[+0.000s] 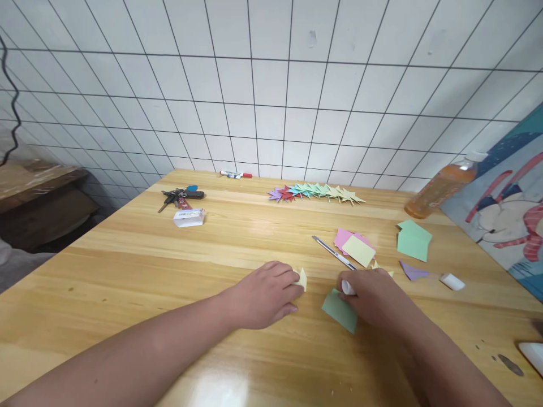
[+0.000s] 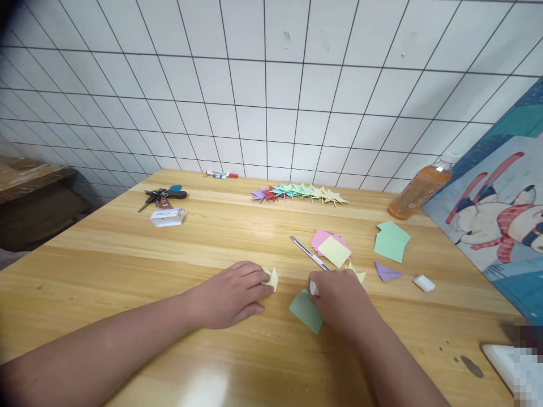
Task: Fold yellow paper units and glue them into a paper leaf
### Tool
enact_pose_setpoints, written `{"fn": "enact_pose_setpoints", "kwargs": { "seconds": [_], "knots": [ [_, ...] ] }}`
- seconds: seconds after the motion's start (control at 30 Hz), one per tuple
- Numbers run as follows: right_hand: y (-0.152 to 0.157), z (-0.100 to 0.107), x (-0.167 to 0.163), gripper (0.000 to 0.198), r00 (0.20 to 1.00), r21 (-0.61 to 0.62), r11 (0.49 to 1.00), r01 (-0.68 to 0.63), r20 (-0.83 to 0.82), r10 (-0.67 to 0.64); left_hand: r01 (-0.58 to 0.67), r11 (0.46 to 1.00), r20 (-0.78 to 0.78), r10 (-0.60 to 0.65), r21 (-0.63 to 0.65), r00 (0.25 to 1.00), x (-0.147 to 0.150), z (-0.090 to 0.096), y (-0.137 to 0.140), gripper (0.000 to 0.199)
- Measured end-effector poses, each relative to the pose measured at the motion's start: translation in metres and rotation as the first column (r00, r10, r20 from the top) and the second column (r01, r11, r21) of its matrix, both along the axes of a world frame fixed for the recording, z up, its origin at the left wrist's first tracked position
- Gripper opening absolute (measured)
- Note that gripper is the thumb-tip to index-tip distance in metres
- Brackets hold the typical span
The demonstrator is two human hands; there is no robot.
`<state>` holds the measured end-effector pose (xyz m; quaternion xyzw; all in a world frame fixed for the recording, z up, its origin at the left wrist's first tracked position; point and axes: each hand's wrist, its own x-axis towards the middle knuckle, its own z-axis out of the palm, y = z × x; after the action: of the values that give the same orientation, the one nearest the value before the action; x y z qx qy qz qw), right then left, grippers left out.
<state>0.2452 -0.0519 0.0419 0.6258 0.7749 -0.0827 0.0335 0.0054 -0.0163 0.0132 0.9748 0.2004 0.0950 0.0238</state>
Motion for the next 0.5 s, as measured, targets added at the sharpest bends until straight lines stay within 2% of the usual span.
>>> {"fn": "enact_pose_setpoints", "kwargs": {
  "seconds": [0.1,0.13,0.17,0.2,0.3,0.33,0.4,0.5],
  "knots": [
    [0.003,0.012,0.019,0.016,0.997,0.026,0.997,0.069,-0.025,-0.068,0.001,1.000,-0.009,-0.001,-0.003,1.000,0.000,0.000,0.000,0.028],
    [0.006,0.016,0.031,0.014,0.982,0.064,0.981,0.184,-0.054,-0.180,0.001,1.000,-0.008,-0.001,-0.005,1.000,0.000,0.000,0.000,0.028],
    [0.010,0.019,0.045,0.014,0.947,0.136,0.937,0.322,-0.067,-0.315,0.002,1.000,-0.004,-0.002,-0.006,1.000,0.000,0.000,0.000,0.028],
    [0.015,0.021,0.061,0.015,0.886,0.213,0.861,0.462,-0.072,-0.458,0.004,1.000,0.000,-0.004,-0.007,1.000,0.000,0.000,0.000,0.028],
    [0.030,0.017,0.102,0.027,0.699,0.327,0.650,0.686,-0.046,-0.714,0.013,1.000,0.008,-0.013,-0.012,1.000,0.000,0.000,-0.001,0.030],
    [0.034,0.013,0.111,0.028,0.667,0.327,0.621,0.712,-0.039,-0.744,0.017,1.000,0.001,-0.017,-0.017,1.000,0.000,0.000,-0.001,0.031],
    [0.040,0.007,0.119,0.042,0.694,0.341,0.642,0.686,-0.043,-0.719,0.024,0.999,-0.016,-0.025,-0.026,1.000,0.000,0.000,-0.002,0.033],
    [0.040,0.004,0.112,0.062,0.706,0.441,0.586,0.680,-0.176,-0.686,0.031,0.999,-0.035,-0.032,-0.033,0.999,0.001,0.000,-0.003,0.042]
  ]
}}
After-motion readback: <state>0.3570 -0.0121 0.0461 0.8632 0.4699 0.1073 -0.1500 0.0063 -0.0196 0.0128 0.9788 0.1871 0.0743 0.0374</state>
